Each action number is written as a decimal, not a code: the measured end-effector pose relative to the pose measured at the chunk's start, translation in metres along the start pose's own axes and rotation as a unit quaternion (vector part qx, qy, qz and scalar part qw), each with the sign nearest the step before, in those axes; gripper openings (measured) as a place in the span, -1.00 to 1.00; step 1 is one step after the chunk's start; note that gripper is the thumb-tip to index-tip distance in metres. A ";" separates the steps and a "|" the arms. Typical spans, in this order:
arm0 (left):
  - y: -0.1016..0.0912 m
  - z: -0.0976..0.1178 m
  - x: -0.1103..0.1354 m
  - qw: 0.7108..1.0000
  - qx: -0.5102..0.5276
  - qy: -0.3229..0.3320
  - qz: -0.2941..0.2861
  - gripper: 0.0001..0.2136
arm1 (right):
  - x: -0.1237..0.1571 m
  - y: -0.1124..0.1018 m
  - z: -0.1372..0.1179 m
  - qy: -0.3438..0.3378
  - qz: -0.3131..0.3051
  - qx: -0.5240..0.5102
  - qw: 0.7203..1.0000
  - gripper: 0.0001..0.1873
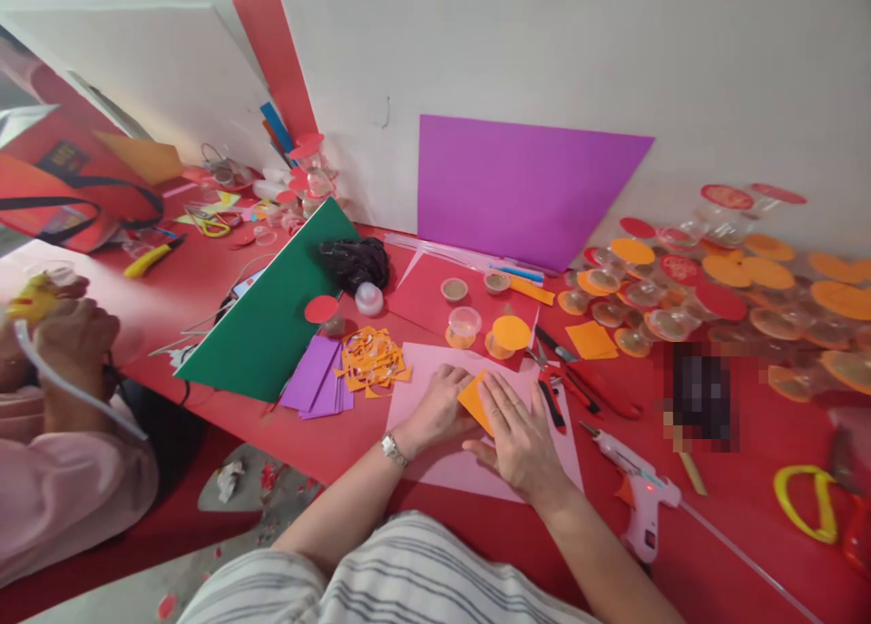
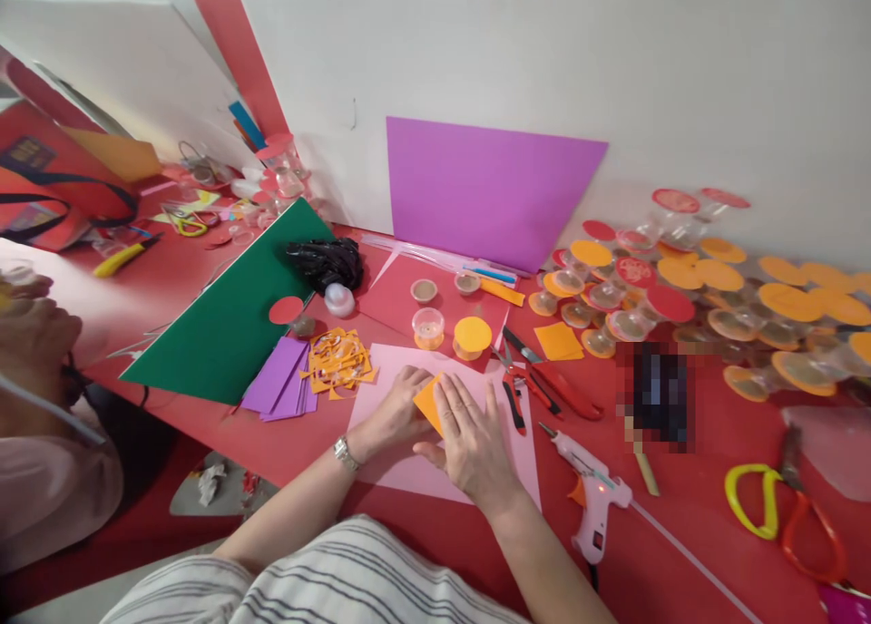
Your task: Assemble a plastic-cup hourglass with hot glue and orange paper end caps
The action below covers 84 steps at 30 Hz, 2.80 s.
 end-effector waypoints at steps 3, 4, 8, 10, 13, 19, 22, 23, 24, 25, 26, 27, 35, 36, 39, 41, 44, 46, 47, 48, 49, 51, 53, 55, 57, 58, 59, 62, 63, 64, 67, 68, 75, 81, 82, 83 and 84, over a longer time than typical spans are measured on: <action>0.001 0.002 0.003 1.000 0.011 -0.023 0.013 -0.86 | 0.001 0.002 0.000 -0.003 0.003 -0.004 1.000 -0.35; 0.001 0.002 0.003 0.999 0.015 -0.032 0.018 -0.86 | 0.002 0.002 0.000 -0.005 0.004 -0.004 1.000 -0.35; 0.002 0.004 0.005 0.998 0.032 -0.049 0.034 -0.88 | 0.003 0.002 0.001 -0.007 -0.003 -0.006 1.000 -0.31; 0.000 0.005 0.006 0.997 0.049 -0.049 0.033 -0.88 | 0.007 0.000 0.003 -0.002 -0.005 -0.016 1.000 -0.28; -0.002 0.004 0.007 0.995 0.080 -0.058 0.018 -0.86 | 0.016 -0.007 0.010 0.028 0.022 -0.036 0.999 -0.27; 0.000 0.006 0.005 0.995 0.087 -0.042 -0.027 -0.77 | 0.028 -0.017 0.018 0.066 0.024 -0.006 0.997 -0.27; 0.000 0.007 0.003 0.997 0.071 -0.037 -0.016 -0.74 | 0.021 -0.017 0.012 0.029 0.015 0.015 0.999 -0.25; 0.000 0.007 0.003 0.997 0.066 -0.042 -0.010 -0.72 | 0.018 -0.017 0.010 0.018 0.013 0.020 1.000 -0.25; 0.001 0.006 0.003 0.997 0.060 -0.048 -0.004 -0.69 | 0.015 -0.016 0.008 0.012 0.010 0.023 1.000 -0.25; 0.001 0.006 0.004 0.997 0.054 -0.056 0.000 -0.67 | 0.012 -0.015 0.006 0.012 0.007 0.026 1.000 -0.26; 0.002 0.005 0.005 0.997 0.047 -0.061 0.001 -0.66 | 0.010 -0.014 0.004 0.016 0.006 0.028 0.999 -0.28; 0.003 0.005 0.005 0.997 0.041 -0.065 -0.001 -0.65 | 0.009 -0.013 0.003 0.024 0.003 0.031 0.999 -0.30; 0.007 0.007 0.006 0.997 0.016 -0.076 -0.009 -0.69 | 0.008 -0.016 -0.003 0.057 -0.017 0.049 0.997 -0.37; 0.006 0.007 0.006 0.997 0.020 -0.072 -0.008 -0.69 | 0.009 -0.017 -0.002 0.054 -0.016 0.048 0.997 -0.38; 0.004 0.009 0.007 0.997 0.043 -0.058 -0.001 -0.71 | 0.010 -0.021 0.000 0.038 -0.012 0.041 0.998 -0.40; 0.003 0.011 0.008 0.998 0.053 -0.043 0.003 -0.78 | 0.009 -0.023 0.000 0.036 -0.011 0.027 0.999 -0.41; 0.002 0.015 0.009 0.998 0.054 -0.011 0.007 -0.89 | 0.006 -0.023 -0.004 0.038 -0.020 0.005 0.999 -0.45; 0.003 0.015 0.010 0.999 0.049 -0.006 0.011 -0.89 | 0.004 -0.019 -0.008 0.029 -0.031 0.008 0.999 -0.46; 0.003 0.015 0.010 0.999 0.045 -0.011 0.012 -0.88 | 0.003 -0.018 -0.010 0.027 -0.037 0.013 0.999 -0.46; 0.004 0.013 0.011 0.999 0.039 -0.018 0.013 -0.85 | 0.003 -0.016 -0.012 0.028 -0.042 0.019 0.999 -0.46; 0.006 0.012 0.011 0.999 0.033 -0.025 0.013 -0.82 | 0.002 -0.014 -0.013 0.031 -0.047 0.023 0.998 -0.45; 0.009 0.010 0.012 0.999 0.017 -0.031 0.012 -0.77 | 0.003 -0.011 -0.015 0.039 -0.051 0.028 0.998 -0.44; 0.011 0.009 0.013 0.999 -0.005 -0.032 0.009 -0.74 | 0.004 -0.009 -0.018 0.046 -0.052 0.030 0.997 -0.44; 0.014 0.008 0.014 0.999 -0.021 -0.035 0.002 -0.74 | 0.005 -0.008 -0.019 0.049 -0.049 0.032 0.997 -0.43; 0.014 0.009 0.014 0.999 -0.023 -0.043 -0.003 -0.76 | 0.006 -0.008 -0.020 0.052 -0.049 0.033 0.997 -0.41; 0.014 0.010 0.014 0.999 -0.019 -0.046 -0.006 -0.77 | 0.006 -0.008 -0.019 0.053 -0.050 0.034 0.997 -0.39; 0.014 0.010 0.014 0.999 -0.014 -0.049 -0.008 -0.78 | 0.007 -0.009 -0.018 0.052 -0.052 0.035 0.997 -0.38; 0.012 0.014 0.013 0.999 0.011 -0.050 -0.017 -0.80 | 0.009 -0.013 -0.011 0.040 -0.055 0.050 0.996 -0.34; 0.012 0.015 0.012 0.998 0.022 -0.051 -0.022 -0.81 | 0.010 -0.014 -0.009 0.035 -0.056 0.059 0.996 -0.33; 0.011 0.015 0.012 0.998 0.032 -0.054 -0.028 -0.80 | 0.011 -0.016 -0.006 0.030 -0.057 0.068 0.996 -0.33; 0.012 0.015 0.011 0.996 0.046 -0.069 -0.045 -0.75 | 0.012 -0.018 -0.002 0.027 -0.057 0.089 0.994 -0.32; 0.012 0.015 0.010 0.995 0.044 -0.073 -0.046 -0.74 | 0.012 -0.018 -0.002 0.030 -0.057 0.092 0.994 -0.33; 0.016 0.015 0.009 0.996 0.004 -0.077 -0.042 -0.74 | 0.012 -0.017 -0.004 0.026 -0.050 0.101 0.993 -0.37; 0.018 0.014 0.010 0.995 0.019 -0.084 -0.051 -0.74 | 0.008 -0.019 -0.001 0.063 -0.049 0.072 0.994 -0.39; 0.019 0.014 0.010 0.995 0.021 -0.081 -0.053 -0.73 | 0.006 -0.019 -0.002 0.070 -0.049 0.068 0.994 -0.39; 0.020 0.013 0.011 0.995 0.024 -0.076 -0.052 -0.71 | 0.005 -0.017 -0.003 0.073 -0.052 0.065 0.994 -0.39; 0.022 0.013 0.011 0.996 0.027 -0.072 -0.050 -0.71 | 0.004 -0.016 -0.005 0.070 -0.055 0.062 0.994 -0.39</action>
Point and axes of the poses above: each hand's wrist, its own x-axis away from the middle knuckle, its own y-axis out of the palm, z = x × y, the point moved 3 cm from there along -x, towards the middle knuckle, and after that the axes turned 9 degrees about z, right-handed, at the moved point
